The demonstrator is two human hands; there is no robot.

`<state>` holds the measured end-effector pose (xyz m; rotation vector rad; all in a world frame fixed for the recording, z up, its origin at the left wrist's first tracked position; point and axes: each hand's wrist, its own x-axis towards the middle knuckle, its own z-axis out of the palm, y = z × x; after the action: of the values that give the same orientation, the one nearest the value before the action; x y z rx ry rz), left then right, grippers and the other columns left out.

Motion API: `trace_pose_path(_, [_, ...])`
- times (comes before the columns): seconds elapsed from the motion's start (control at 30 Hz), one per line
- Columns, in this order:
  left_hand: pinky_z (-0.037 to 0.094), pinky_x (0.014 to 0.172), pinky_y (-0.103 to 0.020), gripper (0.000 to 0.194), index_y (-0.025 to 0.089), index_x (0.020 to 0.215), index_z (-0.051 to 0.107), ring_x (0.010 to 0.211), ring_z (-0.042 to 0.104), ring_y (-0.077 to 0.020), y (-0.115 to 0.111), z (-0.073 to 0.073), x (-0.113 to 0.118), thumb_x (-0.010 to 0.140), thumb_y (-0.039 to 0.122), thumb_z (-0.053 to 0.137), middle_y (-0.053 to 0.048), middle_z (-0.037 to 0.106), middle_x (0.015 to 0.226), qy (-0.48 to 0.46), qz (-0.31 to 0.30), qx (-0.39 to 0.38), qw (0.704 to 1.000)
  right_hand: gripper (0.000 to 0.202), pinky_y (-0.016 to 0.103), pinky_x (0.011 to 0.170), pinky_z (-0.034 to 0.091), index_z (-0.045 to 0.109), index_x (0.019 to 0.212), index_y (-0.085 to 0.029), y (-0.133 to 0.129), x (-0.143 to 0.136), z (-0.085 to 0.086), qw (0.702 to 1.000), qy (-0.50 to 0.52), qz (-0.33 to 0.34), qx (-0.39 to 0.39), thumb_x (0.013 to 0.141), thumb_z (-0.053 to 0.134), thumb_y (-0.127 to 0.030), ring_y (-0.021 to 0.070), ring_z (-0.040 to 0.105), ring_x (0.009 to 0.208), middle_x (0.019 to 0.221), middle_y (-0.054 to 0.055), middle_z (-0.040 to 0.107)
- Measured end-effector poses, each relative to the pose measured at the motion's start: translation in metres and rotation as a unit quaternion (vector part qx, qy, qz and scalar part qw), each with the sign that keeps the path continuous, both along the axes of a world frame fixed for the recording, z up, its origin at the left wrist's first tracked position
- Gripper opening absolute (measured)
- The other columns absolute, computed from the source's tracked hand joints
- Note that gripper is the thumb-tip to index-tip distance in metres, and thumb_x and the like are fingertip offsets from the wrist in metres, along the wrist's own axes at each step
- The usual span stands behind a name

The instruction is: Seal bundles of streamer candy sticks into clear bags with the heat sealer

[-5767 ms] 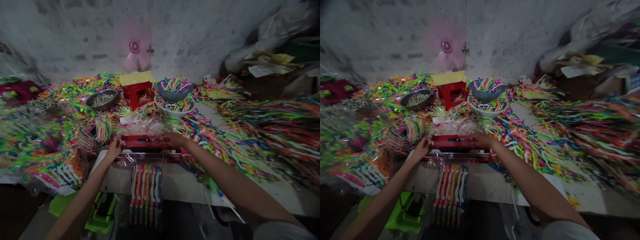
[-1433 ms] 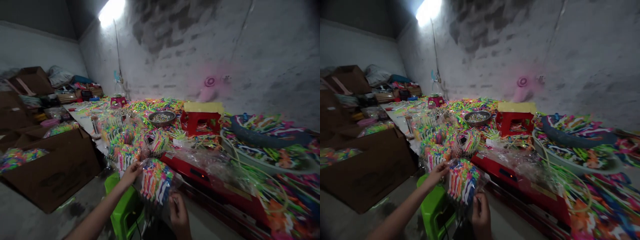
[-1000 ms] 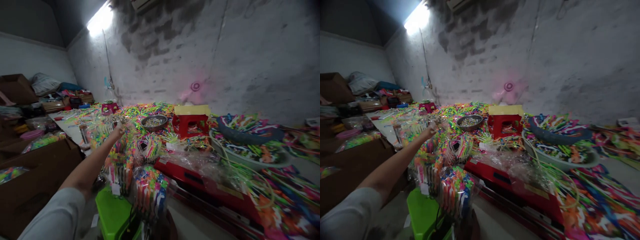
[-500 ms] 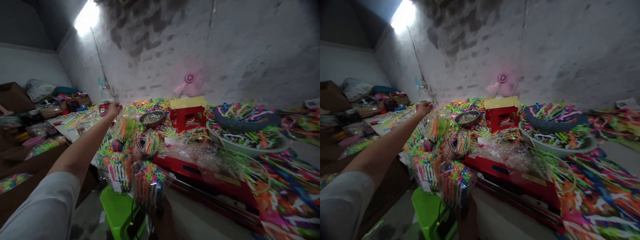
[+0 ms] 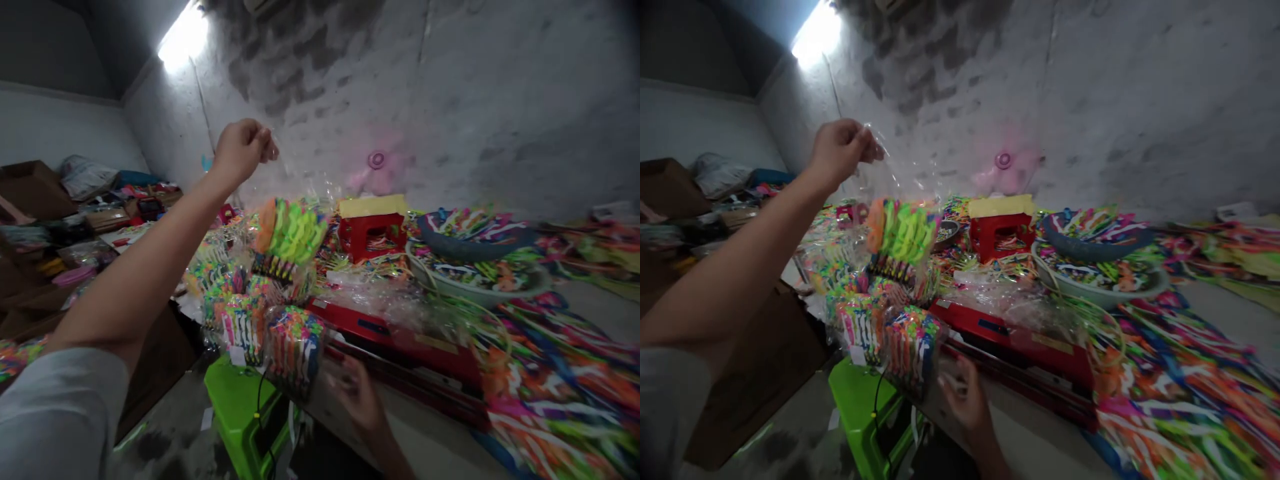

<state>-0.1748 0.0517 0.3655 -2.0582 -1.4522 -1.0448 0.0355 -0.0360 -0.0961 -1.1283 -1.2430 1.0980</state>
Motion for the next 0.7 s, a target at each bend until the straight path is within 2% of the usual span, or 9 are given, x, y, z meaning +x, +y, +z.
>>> trace_pose_path(0.1, [0.035, 0.071, -0.029, 0.070, -0.014, 0.093, 0.052, 0.090, 0.065, -0.0171, -0.043, -0.021, 0.038, 0.089, 0.037, 0.003, -0.004, 0.062, 0.083, 0.049, -0.029, -0.036, 0.998, 0.062, 0.040, 0.090, 0.050, 0.051, 0.130, -0.024, -0.012, 0.064, 0.063, 0.993, 0.000, -0.022, 0.117, 0.078, 0.065, -0.055, 0.0269, 0.059, 0.112, 0.133, 0.013, 0.056])
trace_pose_path(0.2, [0.041, 0.076, -0.031, 0.060, -0.004, 0.090, 0.062, 0.085, 0.067, -0.0162, -0.085, -0.053, 0.065, 0.092, 0.045, 0.028, 0.000, 0.062, 0.080, 0.053, -0.047, -0.096, 0.993, 0.078, 0.042, 0.101, 0.043, 0.036, 0.146, -0.026, -0.040, 0.113, 0.122, 0.978, -0.011, 0.005, 0.210, 0.080, 0.062, -0.061, 0.0291, 0.046, 0.130, 0.147, 0.012, 0.043])
trace_pose_path(0.3, [0.047, 0.069, -0.029, 0.050, 0.011, 0.080, 0.069, 0.069, 0.065, -0.0128, -0.116, -0.096, 0.074, 0.087, 0.052, 0.041, 0.004, 0.066, 0.073, 0.012, -0.138, -0.156, 0.978, 0.080, 0.042, 0.102, 0.043, 0.039, 0.144, -0.026, -0.068, 0.141, 0.153, 0.980, -0.019, 0.045, 0.191, 0.078, 0.062, -0.066, 0.0296, 0.048, 0.129, 0.144, 0.012, 0.047])
trace_pose_path(0.37, [0.048, 0.059, -0.026, 0.036, 0.022, 0.075, 0.072, 0.062, 0.065, -0.0135, -0.129, -0.128, 0.075, 0.085, 0.045, 0.046, 0.005, 0.069, 0.069, -0.021, -0.200, -0.173, 0.964, 0.075, 0.040, 0.098, 0.045, 0.045, 0.139, -0.026, -0.081, 0.151, 0.156, 0.987, -0.021, 0.056, 0.148, 0.078, 0.064, -0.064, 0.0280, 0.055, 0.121, 0.136, 0.011, 0.055])
trace_pose_path(0.43, [0.049, 0.050, -0.026, 0.026, 0.035, 0.076, 0.074, 0.058, 0.066, -0.0154, -0.139, -0.159, 0.074, 0.082, 0.035, 0.049, 0.009, 0.072, 0.069, -0.062, -0.244, -0.184, 0.950, 0.065, 0.038, 0.092, 0.048, 0.056, 0.127, -0.024, -0.091, 0.157, 0.150, 0.992, -0.035, 0.047, 0.109, 0.076, 0.067, -0.062, 0.0260, 0.061, 0.107, 0.120, 0.009, 0.064])
trace_pose_path(0.5, [0.051, 0.045, -0.027, 0.035, 0.052, 0.086, 0.073, 0.055, 0.069, -0.0169, -0.150, -0.185, 0.073, 0.078, 0.027, 0.049, 0.015, 0.074, 0.071, -0.089, -0.281, -0.196, 0.935, 0.045, 0.033, 0.082, 0.050, 0.066, 0.101, -0.021, -0.099, 0.161, 0.139, 0.994, -0.048, 0.024, 0.091, 0.074, 0.070, -0.057, 0.0221, 0.063, 0.090, 0.094, 0.005, 0.068])
trace_pose_path(0.57, [0.053, 0.043, -0.027, 0.050, 0.065, 0.098, 0.065, 0.055, 0.070, -0.0177, -0.162, -0.204, 0.071, 0.076, 0.024, 0.046, 0.018, 0.074, 0.074, -0.082, -0.322, -0.214, 0.919, 0.034, 0.027, 0.071, 0.048, 0.061, 0.075, -0.020, -0.106, 0.161, 0.129, 0.995, -0.040, 0.005, 0.091, 0.075, 0.070, -0.053, 0.0172, 0.059, 0.074, 0.074, 0.000, 0.061])
trace_pose_path(0.6, [0.054, 0.042, -0.026, 0.055, 0.068, 0.103, 0.061, 0.054, 0.070, -0.0178, -0.167, -0.211, 0.068, 0.076, 0.023, 0.045, 0.018, 0.074, 0.075, -0.067, -0.340, -0.227, 0.910, 0.034, 0.025, 0.066, 0.047, 0.057, 0.069, -0.020, -0.110, 0.160, 0.126, 0.995, -0.037, 0.001, 0.093, 0.076, 0.069, -0.051, 0.0152, 0.056, 0.069, 0.070, -0.001, 0.057])
trace_pose_path(0.7, [0.055, 0.044, -0.023, 0.060, 0.070, 0.113, 0.054, 0.057, 0.072, -0.0175, -0.179, -0.230, 0.051, 0.076, 0.024, 0.045, 0.017, 0.074, 0.079, -0.002, -0.355, -0.252, 0.901, 0.029, 0.023, 0.061, 0.044, 0.054, 0.067, -0.020, -0.123, 0.155, 0.119, 0.991, -0.074, 0.006, 0.108, 0.082, 0.063, -0.043, 0.0136, 0.054, 0.065, 0.068, -0.001, 0.056])
